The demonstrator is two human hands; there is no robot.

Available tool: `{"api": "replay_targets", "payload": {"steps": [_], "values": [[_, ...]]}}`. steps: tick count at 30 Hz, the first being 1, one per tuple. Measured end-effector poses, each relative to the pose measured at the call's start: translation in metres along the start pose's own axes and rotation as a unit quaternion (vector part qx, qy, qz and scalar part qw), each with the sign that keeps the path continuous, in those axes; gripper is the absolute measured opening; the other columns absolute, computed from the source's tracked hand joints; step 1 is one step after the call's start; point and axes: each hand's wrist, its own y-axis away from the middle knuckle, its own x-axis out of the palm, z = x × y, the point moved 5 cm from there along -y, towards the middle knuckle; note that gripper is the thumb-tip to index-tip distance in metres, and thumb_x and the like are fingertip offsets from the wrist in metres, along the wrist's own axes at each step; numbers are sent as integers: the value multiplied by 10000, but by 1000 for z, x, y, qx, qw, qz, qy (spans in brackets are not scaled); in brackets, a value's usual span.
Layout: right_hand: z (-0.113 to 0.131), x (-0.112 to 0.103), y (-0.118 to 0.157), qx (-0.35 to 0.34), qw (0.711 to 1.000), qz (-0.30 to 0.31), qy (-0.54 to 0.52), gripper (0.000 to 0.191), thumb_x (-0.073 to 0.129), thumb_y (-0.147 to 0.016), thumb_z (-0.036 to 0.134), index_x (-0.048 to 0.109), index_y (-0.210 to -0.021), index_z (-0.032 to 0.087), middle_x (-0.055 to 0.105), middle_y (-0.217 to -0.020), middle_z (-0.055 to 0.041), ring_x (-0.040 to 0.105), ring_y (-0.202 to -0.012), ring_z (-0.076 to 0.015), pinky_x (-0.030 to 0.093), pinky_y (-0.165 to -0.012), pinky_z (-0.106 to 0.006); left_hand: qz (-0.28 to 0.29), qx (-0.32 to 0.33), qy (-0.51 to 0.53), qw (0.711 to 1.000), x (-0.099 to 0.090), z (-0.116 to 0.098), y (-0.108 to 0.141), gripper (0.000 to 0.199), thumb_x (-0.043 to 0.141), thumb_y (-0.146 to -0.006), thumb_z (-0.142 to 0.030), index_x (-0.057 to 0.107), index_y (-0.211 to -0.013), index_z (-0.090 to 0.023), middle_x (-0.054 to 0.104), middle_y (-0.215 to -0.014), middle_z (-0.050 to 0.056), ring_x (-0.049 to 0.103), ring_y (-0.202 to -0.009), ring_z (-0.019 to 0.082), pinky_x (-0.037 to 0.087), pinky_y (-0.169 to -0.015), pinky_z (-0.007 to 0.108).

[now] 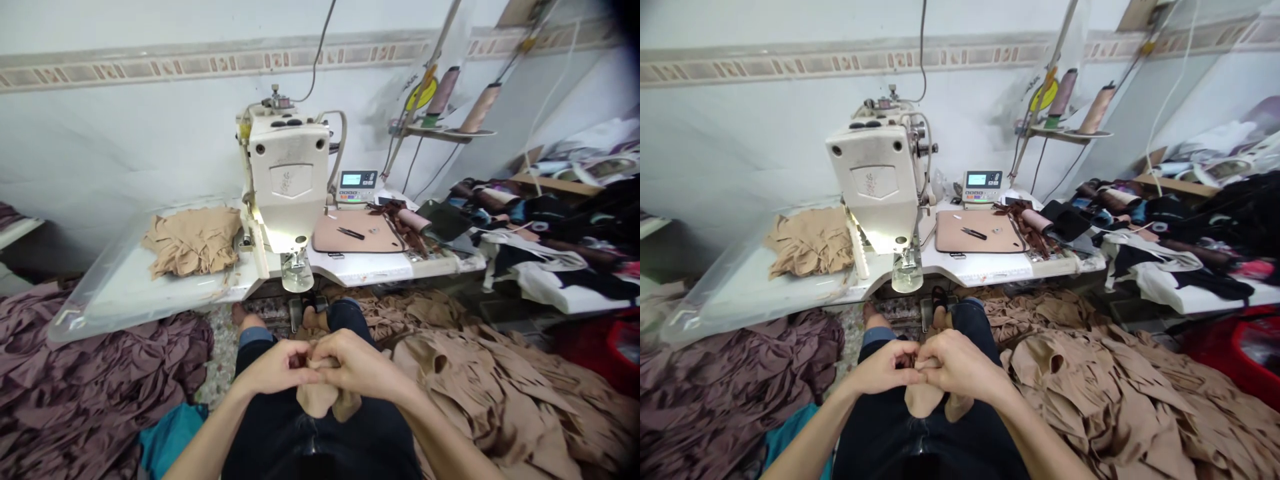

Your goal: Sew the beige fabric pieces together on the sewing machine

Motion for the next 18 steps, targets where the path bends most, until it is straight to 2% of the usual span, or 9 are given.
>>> {"api": "replay_targets", "payload": {"steps": [2, 5, 8, 10, 13, 15, 18], "values": [[-4, -5, 5, -8, 1000, -4, -15, 328, 777, -916, 331, 664, -651, 174, 584, -652, 13, 500, -634, -133, 342, -603, -261, 3, -13, 10, 1000, 5, 5, 2, 400, 833, -863, -514, 699, -851, -137, 547, -711, -27, 424, -622, 104, 340, -569, 220], [-23, -8, 9, 28, 993, -28, -113, 360, 769, -919, 458, 698, -708, 176, 606, -668, -1, 549, -615, -145, 369, -572, -254, -78, 1, 14, 997, -6, 4, 10, 400, 748, -946, -525, 722, -875, -132, 567, -734, -7, 465, -658, 117, 374, -606, 226], [-41, -5, 7, 88, 962, -76, -249, 478, 751, -887, 632, 711, -754, 174, 581, -593, 9, 540, -500, -140, 364, -476, -241, -133, 18, 10, 991, -20, -4, 16, 365, 721, -985, -496, 765, -1019, -136, 534, -721, -23, 452, -626, 105, 345, -568, 214], [-47, -3, 4, 114, 940, -120, -298, 524, 776, -840, 685, 692, -738, 178, 582, -557, 13, 529, -445, -133, 358, -435, -235, -157, 30, 24, 987, -28, -10, 19, 388, 745, -976, -482, 763, -1184, -156, 504, -726, -39, 438, -583, 92, 326, -529, 205], [-45, -3, -1, 128, 922, -159, -330, 561, 810, -789, 720, 640, -693, 194, 542, -497, 34, 460, -384, -114, 323, -399, -235, -163, 41, 50, 984, -34, -14, 21, 477, 766, -959, -486, 749, -1331, -188, 531, -758, -32, 418, -526, 76, 315, -484, 200], [-39, -3, -3, 129, 920, -158, -334, 566, 808, -790, 730, 625, -687, 204, 510, -469, 46, 422, -364, -111, 298, -387, -241, -168, 54, 23, 984, -37, -17, 22, 419, 746, -975, -477, 801, -1277, -192, 596, -786, 3, 467, -551, 90, 340, -496, 207], [-26, -9, -2, 95, 935, -187, -285, 532, 787, -844, 689, 660, -678, 201, 513, -494, 30, 454, -424, -128, 332, -427, -257, -216, 107, -94, 966, -42, -26, 23, 299, 684, -1028, -407, 866, -1144, -200, 704, -855, 65, 616, -738, 163, 459, -636, 243]]}}
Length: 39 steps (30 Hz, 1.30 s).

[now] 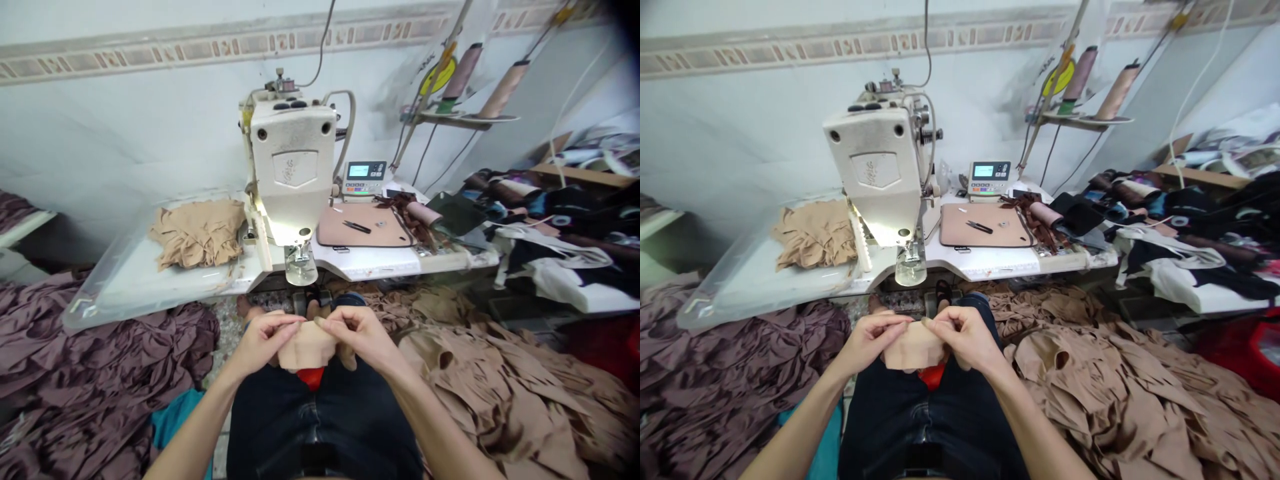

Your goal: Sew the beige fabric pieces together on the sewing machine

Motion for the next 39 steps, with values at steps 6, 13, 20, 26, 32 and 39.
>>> {"api": "replay_targets", "payload": {"steps": [6, 13, 20, 26, 32, 39], "values": [[40, -3, 7, -206, 966, -84, 130, 388, 721, -964, 431, 752, -667, 182, 521, -602, 3, 481, -574, -145, 369, -562, -287, -28, 58, -61, 996, -5, -11, -6, 246, 622, -1063, -329, 831, -1072, -199, 760, -945, 71, 682, -881, 198, 508, -792, 275], [47, -11, -22, -184, 969, -144, 77, 371, 786, -896, 472, 744, -676, 176, 556, -616, 2, 466, -579, -147, 376, -577, -294, -94, 2, 78, 993, -12, -18, -29, 300, 671, -1011, -436, 786, -951, -166, 728, -901, 56, 649, -824, 189, 492, -746, 259], [26, -21, -54, -107, 983, -146, -25, 410, 852, -780, 552, 771, -696, 160, 617, -602, -12, 500, -574, -161, 380, -564, -298, -176, -27, 36, 983, -24, -29, -46, 373, 762, -891, -517, 742, -834, -149, 615, -685, 2, 501, -606, 129, 370, -560, 221], [25, -23, -63, -100, 980, -157, -77, 401, 871, -760, 525, 746, -663, 156, 635, -620, -6, 523, -615, -159, 406, -613, -293, -208, -32, 65, 975, -30, -32, -63, 370, 806, -837, -504, 629, -909, -188, 443, -605, -79, 405, -520, 101, 307, -508, 209], [25, -27, -77, -116, 971, -187, -88, 450, 862, -753, 585, 716, -661, 169, 631, -627, -5, 531, -636, -173, 417, -628, -304, -245, 19, 23, 969, -34, -32, -82, 251, 732, -899, -427, 606, -939, -214, 546, -731, -14, 548, -642, 161, 430, -612, 267], [19, -31, -83, -114, 966, -207, -106, 448, 879, -742, 592, 765, -725, 160, 706, -706, -39, 595, -702, -205, 488, -668, -311, -236, 20, 67, 969, -31, -21, -98, 289, 734, -938, -460, 613, -1024, -212, 481, -619, -72, 499, -554, 145, 414, -570, 248]]}}
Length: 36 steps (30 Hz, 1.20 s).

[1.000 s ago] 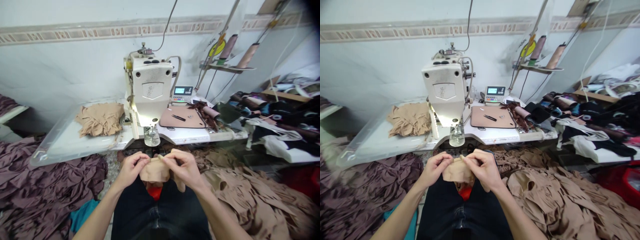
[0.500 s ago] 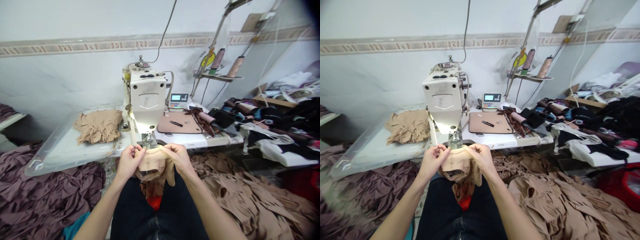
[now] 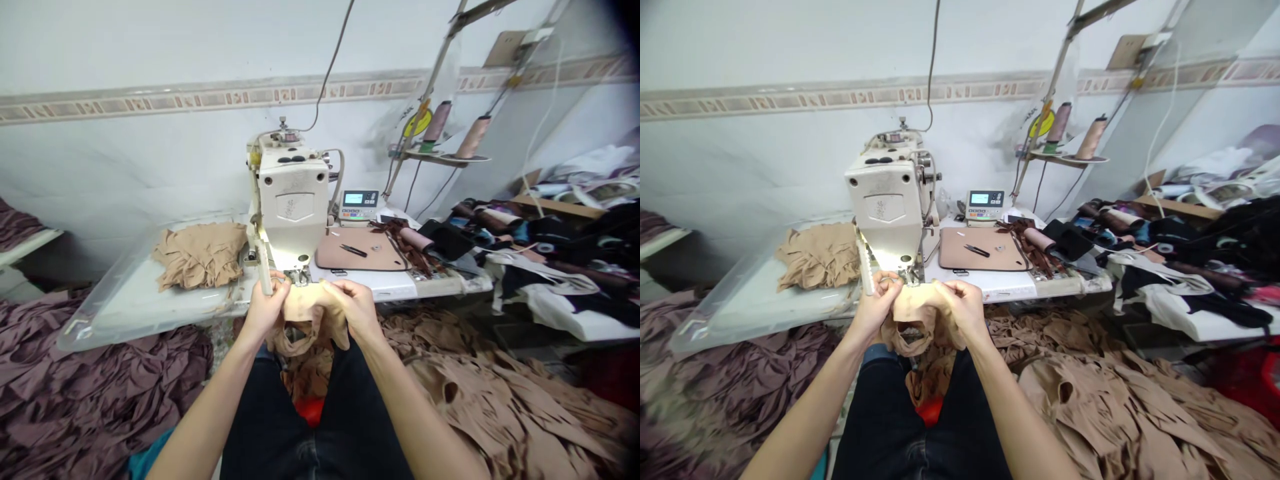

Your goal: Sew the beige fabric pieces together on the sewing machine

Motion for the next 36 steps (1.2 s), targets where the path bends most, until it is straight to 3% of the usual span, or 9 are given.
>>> {"api": "replay_targets", "payload": {"steps": [7, 10, 14, 19, 22, 25, 30, 33, 36], "values": [[-47, -32, 43, 46, 993, 82, 74, 655, 787, -828, 730, 553, -540, 190, 407, -521, 43, 361, -506, -112, 254, -474, -259, 10, -12, -27, 1000, -21, 28, 28, 384, 631, -1017, -557, 683, -1072, -181, 709, -866, 35, 649, -718, 170, 492, -629, 249], [-71, -67, 62, 118, 987, 84, 67, 646, 815, -794, 747, 591, -550, 192, 427, -512, 38, 370, -476, -116, 262, -449, -256, -9, 5, -115, 993, -62, 42, 32, 387, 650, -995, -526, 740, -1124, -173, 777, -1041, 109, 727, -904, 237, 554, -737, 295], [-82, -107, 70, 203, 979, -15, -6, 502, 921, -674, 686, 783, -715, 205, 667, -632, -33, 579, -566, -206, 504, -546, -317, -111, 27, -247, 962, -134, 41, 9, 391, 595, -984, -461, 730, -1179, -150, 794, -1008, 126, 752, -837, 258, 573, -797, 348], [-79, -98, 70, 191, 981, -19, 15, 530, 914, -668, 707, 785, -697, 194, 670, -650, -38, 551, -575, -192, 432, -497, -284, -145, -3, -454, 879, -174, 39, -35, 352, 557, -970, -359, 722, -1204, -154, 788, -972, 141, 742, -952, 327, 534, -848, 383], [-71, -83, 76, 165, 983, 29, 70, 612, 854, -716, 770, 724, -632, 178, 538, -566, 5, 374, -497, -118, 250, -439, -247, -143, -22, -457, 877, -175, 47, -52, 215, 637, -897, -339, 728, -979, -163, 757, -830, 128, 722, -866, 332, 522, -787, 376], [-52, -85, 82, 149, 980, 78, 102, 595, 861, -721, 749, 729, -631, 176, 537, -583, -1, 395, -515, -120, 291, -459, -254, -141, -15, -438, 888, -173, 50, -58, 143, 635, -877, -321, 679, -866, -185, 725, -759, 87, 687, -761, 281, 521, -744, 348], [-13, -172, 66, 113, 978, -52, 167, 510, 925, -548, 716, 815, -670, 234, 745, -763, -109, 651, -679, -272, 488, -572, -370, -139, 69, -397, 904, -156, 24, -37, 213, 566, -967, -363, 685, -948, -188, 765, -1002, 107, 705, -983, 267, 548, -925, 357], [0, -235, 53, 100, 933, -171, 302, 463, 874, -586, 723, 846, -717, 280, 781, -832, -217, 675, -670, -295, 429, -579, -463, -98, 180, -335, 919, -124, -7, -1, 227, 595, -1020, -374, 724, -963, -196, 760, -1045, 106, 713, -1036, 268, 536, -977, 364], [1, -242, 47, 47, 891, -199, 405, 434, 849, -578, 717, 847, -739, 314, 803, -952, -236, 707, -779, -327, 443, -643, -498, -67, 236, -310, 918, -90, -27, 37, 180, 602, -1052, -307, 747, -990, -221, 754, -1048, 100, 717, -1004, 252, 532, -965, 360]]}}
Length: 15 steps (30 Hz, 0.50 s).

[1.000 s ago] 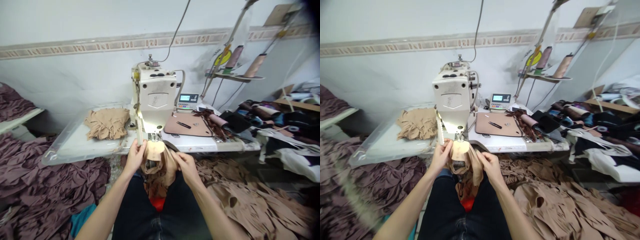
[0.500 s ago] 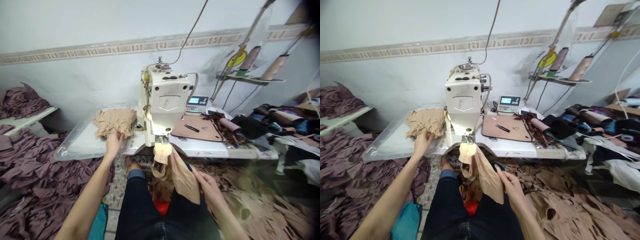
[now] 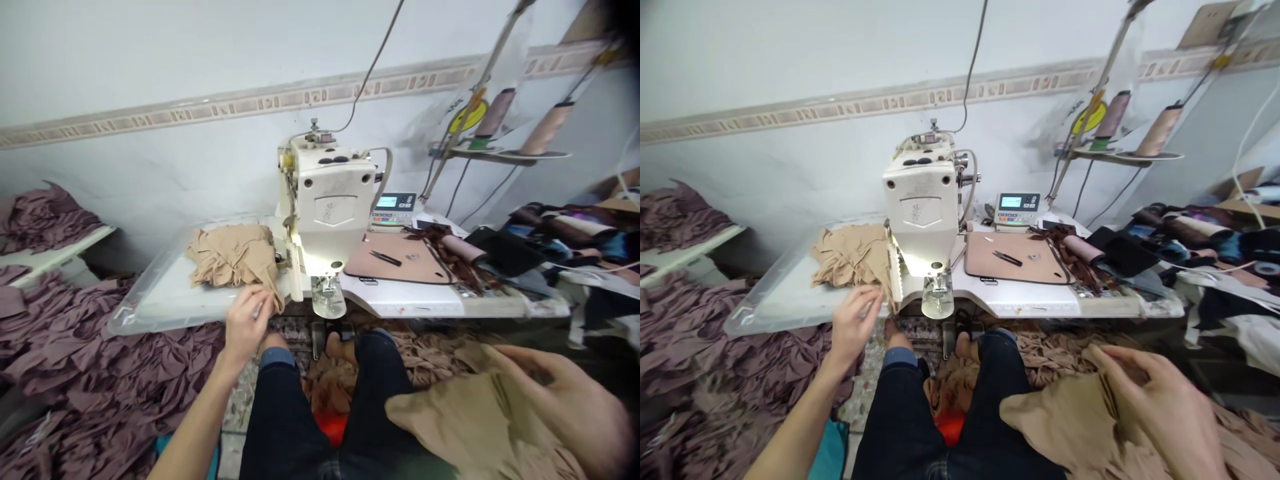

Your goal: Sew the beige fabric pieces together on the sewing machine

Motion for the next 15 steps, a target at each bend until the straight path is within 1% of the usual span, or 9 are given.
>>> {"api": "replay_targets", "payload": {"steps": [1, 3, 5, 6, 7, 9, 12, 13, 15], "values": [[5, 11, 6, -17, 999, 23, -22, 455, 843, -572, 730, 844, -735, 305, 809, -957, -220, 720, -820, -343, 476, -680, -494, 18, -1, 6, 1000, 4, -9, 6, 182, 587, -1063, -292, 744, -998, -227, 751, -1027, 95, 716, -985, 247, 531, -955, 356], [20, 49, 31, -33, 985, 131, -108, 522, 829, -583, 764, 833, -711, 258, 809, -865, -175, 734, -842, -371, 535, -737, -473, 40, -24, -4, 999, 10, -12, 14, 208, 554, -1075, -288, 731, -983, -228, 742, -992, 94, 710, -965, 250, 527, -932, 357], [37, 94, 69, -63, 948, 281, -133, 523, 782, -704, 750, 845, -743, 232, 806, -810, -131, 725, -794, -343, 540, -735, -433, 29, -70, -29, 997, 9, 4, 17, 218, 571, -1059, -334, 719, -949, -218, 732, -958, 93, 705, -921, 257, 526, -872, 353], [43, 115, 90, -83, 928, 341, -123, 501, 769, -758, 719, 838, -732, 224, 797, -776, -113, 714, -763, -323, 530, -729, -414, 14, -100, -38, 994, 7, 15, 18, 227, 595, -1043, -371, 714, -933, -212, 726, -927, 86, 700, -877, 255, 522, -827, 345], [47, 133, 109, -99, 914, 376, -116, 487, 750, -802, 688, 825, -714, 215, 790, -753, -100, 706, -746, -307, 518, -725, -398, 0, -129, -42, 991, 5, 27, 20, 246, 626, -1025, -412, 712, -918, -207, 716, -879, 72, 689, -817, 246, 512, -780, 332], [50, 161, 143, -115, 895, 416, -114, 463, 708, -866, 626, 812, -719, 200, 785, -745, -85, 700, -740, -288, 497, -710, -370, -6, -166, -47, 985, 4, 44, 26, 297, 682, -988, -482, 715, -894, -202, 669, -762, 31, 643, -694, 219, 476, -701, 307], [49, 193, 187, -117, 864, 476, -116, 401, 702, -894, 529, 814, -722, 184, 786, -743, -71, 692, -733, -257, 476, -696, -336, 23, -156, -95, 983, 16, 46, 41, 305, 711, -975, -497, 741, -879, -209, 581, -648, -11, 584, -605, 195, 409, -643, 288], [50, 201, 199, -114, 854, 495, -116, 377, 715, -889, 503, 818, -723, 181, 784, -739, -66, 685, -726, -245, 469, -688, -325, 33, -144, -119, 982, 23, 43, 45, 276, 707, -982, -478, 756, -912, -215, 590, -663, -6, 592, -617, 199, 395, -638, 286], [53, 212, 221, -109, 840, 518, -120, 335, 740, -878, 465, 824, -729, 176, 773, -724, -54, 664, -695, -219, 451, -660, -306, 44, -125, -172, 976, 36, 37, 52, 222, 693, -999, -428, 772, -1045, -226, 660, -783, 36, 633, -692, 223, 378, -631, 290]]}}
